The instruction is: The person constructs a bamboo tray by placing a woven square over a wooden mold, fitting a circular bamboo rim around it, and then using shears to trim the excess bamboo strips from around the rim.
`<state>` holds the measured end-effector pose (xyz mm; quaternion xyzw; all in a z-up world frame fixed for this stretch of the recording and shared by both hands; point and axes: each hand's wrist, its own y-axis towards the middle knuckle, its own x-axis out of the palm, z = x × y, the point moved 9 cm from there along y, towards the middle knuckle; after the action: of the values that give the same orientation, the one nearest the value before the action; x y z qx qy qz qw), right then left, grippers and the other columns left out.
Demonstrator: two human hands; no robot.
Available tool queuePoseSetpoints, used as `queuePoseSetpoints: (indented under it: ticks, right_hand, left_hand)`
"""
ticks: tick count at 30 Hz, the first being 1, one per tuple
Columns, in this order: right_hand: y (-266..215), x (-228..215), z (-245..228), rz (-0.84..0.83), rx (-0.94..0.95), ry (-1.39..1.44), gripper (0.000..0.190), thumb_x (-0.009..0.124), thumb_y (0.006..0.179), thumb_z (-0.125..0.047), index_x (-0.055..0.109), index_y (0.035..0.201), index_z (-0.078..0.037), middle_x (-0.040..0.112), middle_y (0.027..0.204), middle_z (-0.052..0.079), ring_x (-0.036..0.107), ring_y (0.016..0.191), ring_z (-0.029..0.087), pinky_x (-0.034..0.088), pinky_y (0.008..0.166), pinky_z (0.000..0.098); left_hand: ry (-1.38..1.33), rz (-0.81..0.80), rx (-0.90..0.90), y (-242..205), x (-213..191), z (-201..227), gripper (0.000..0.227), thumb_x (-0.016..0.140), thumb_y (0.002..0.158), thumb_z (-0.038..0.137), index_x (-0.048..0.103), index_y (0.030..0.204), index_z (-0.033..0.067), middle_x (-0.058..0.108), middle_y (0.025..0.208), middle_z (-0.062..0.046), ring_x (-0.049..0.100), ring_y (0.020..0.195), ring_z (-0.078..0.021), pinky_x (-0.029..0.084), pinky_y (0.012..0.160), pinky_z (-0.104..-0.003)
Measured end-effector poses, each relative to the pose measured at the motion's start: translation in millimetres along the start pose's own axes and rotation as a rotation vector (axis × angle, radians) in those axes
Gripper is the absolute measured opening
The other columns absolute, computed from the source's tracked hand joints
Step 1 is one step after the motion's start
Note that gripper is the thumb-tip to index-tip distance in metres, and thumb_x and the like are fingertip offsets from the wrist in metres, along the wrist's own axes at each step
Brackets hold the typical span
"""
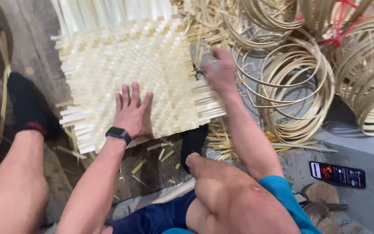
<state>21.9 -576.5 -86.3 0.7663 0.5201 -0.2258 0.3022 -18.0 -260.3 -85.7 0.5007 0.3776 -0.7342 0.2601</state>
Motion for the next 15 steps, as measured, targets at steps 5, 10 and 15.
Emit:
queuePoseSetpoints:
  ticks: [5, 10, 15]
  right_hand:
    - [-17.9, -112.3, 77.1, -0.172, -0.009, -0.78, 0.05, 0.086, 0.072, -0.037, 0.076, 0.11, -0.006, 0.067, 0.108, 0.022, 0.058, 0.107, 0.038, 0.038, 0.095, 0.0533]
    - [-58.9, -166.4, 110.8, -0.283, 0.085, -0.738, 0.009, 0.071, 0.101, -0.019, 0.08, 0.102, -0.015, 0.072, 0.099, 0.007, 0.066, 0.094, 0.025, 0.052, 0.088, 0.0398]
    - [-76.4, -254.5, 50.2, -0.218, -0.268, -0.833, 0.012, 0.076, 0.093, -0.006, 0.079, 0.101, -0.016, 0.075, 0.099, 0.0, 0.07, 0.091, 0.015, 0.059, 0.089, 0.0335]
  left_hand:
    - [-0.049, -0.212, -0.104, -5.0, 5.9, -2.2, 0.15, 0.098, 0.038, 0.058, 0.017, 0.162, 0.0329, -0.007, 0.171, -0.019, -0.009, 0.156, -0.047, 0.005, 0.126, -0.061]
    - [0.001, -0.278, -0.125, -3.0, 3.5, -1.6, 0.151, 0.096, 0.04, 0.063, 0.015, 0.163, 0.0328, -0.01, 0.17, -0.018, -0.01, 0.155, -0.0455, 0.004, 0.126, -0.058]
    - [-0.181, -0.186, -0.116, 6.7, 4.9, -15.9, 0.124, 0.084, 0.054, 0.076, 0.032, 0.157, 0.0304, 0.007, 0.17, -0.018, 0.002, 0.156, -0.0407, 0.01, 0.126, -0.052]
